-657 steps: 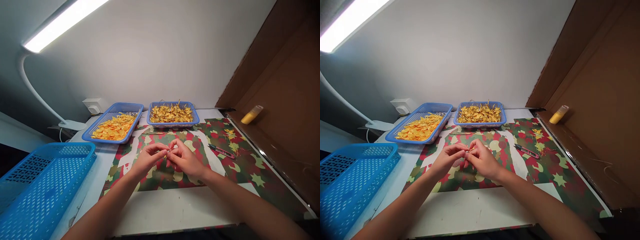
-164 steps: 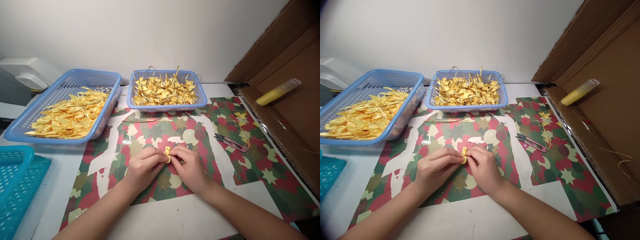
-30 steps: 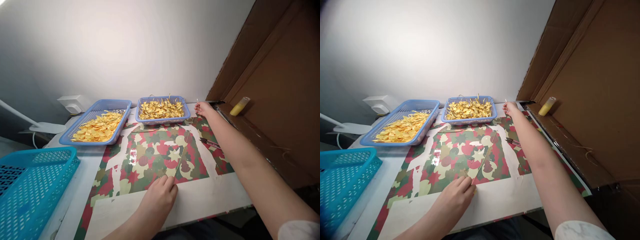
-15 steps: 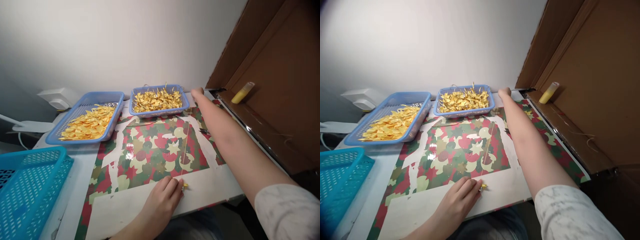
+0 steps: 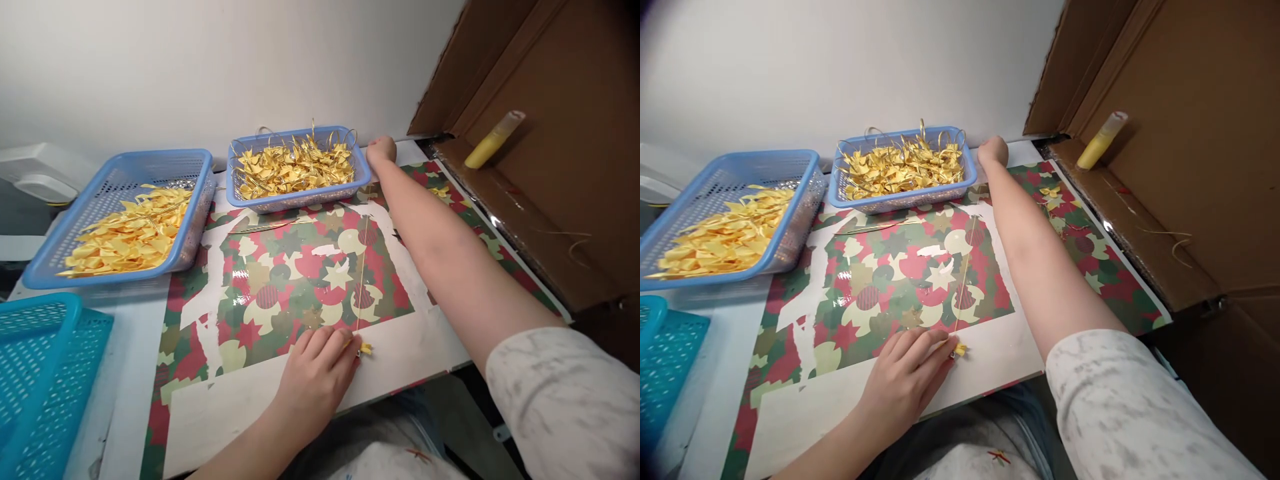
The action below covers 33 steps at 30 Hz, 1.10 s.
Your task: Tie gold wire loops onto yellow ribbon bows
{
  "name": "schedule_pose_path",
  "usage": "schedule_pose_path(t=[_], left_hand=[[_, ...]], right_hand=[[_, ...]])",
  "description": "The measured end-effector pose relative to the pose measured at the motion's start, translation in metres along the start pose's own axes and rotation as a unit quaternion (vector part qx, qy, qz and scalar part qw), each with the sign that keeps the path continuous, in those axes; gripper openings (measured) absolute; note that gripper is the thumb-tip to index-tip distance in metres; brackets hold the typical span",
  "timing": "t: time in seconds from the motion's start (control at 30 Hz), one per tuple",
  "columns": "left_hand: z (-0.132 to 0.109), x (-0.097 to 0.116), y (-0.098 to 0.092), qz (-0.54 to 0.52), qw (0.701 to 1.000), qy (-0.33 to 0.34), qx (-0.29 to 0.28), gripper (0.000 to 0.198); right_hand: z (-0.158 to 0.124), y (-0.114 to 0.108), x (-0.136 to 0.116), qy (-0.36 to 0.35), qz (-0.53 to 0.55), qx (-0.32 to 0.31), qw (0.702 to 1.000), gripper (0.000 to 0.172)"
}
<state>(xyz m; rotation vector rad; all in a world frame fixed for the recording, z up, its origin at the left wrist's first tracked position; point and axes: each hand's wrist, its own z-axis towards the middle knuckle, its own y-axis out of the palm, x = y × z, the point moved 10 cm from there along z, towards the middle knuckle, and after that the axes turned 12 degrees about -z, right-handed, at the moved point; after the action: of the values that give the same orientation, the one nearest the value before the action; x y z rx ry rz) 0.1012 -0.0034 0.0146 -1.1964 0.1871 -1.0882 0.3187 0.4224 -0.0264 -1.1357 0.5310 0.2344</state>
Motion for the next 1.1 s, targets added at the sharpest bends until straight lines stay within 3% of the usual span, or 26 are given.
schedule_pose_path(t=[0.1,0.23,0.5,0.83,1.1], left_hand=[[0.006,-0.011,0.001,-0.067,0.997,-0.037,-0.012,0.013],[0.010,-0.017,0.003,-0.087,0.995,-0.055,-0.019,0.011],[0.007,0.000,0.008,-0.026,0.999,0.015,-0.037,0.023],[0.010,0.009,0.018,-0.007,0.996,0.039,-0.084,0.016],[0.006,0.003,0.024,-0.010,0.997,0.025,-0.075,0.015]], right_hand=[[-0.001,0.005,0.003,0.056,-0.015,-0.055,0.997,0.030],[0.000,0.005,0.001,0.079,-0.021,-0.095,0.992,0.019],[-0.003,0.013,0.009,0.109,-0.024,-0.133,0.985,0.027],[-0.014,-0.005,0.010,0.165,-0.060,-0.076,0.982,0.031],[-0.025,-0.009,-0.007,0.134,-0.034,-0.029,0.990,0.023]])
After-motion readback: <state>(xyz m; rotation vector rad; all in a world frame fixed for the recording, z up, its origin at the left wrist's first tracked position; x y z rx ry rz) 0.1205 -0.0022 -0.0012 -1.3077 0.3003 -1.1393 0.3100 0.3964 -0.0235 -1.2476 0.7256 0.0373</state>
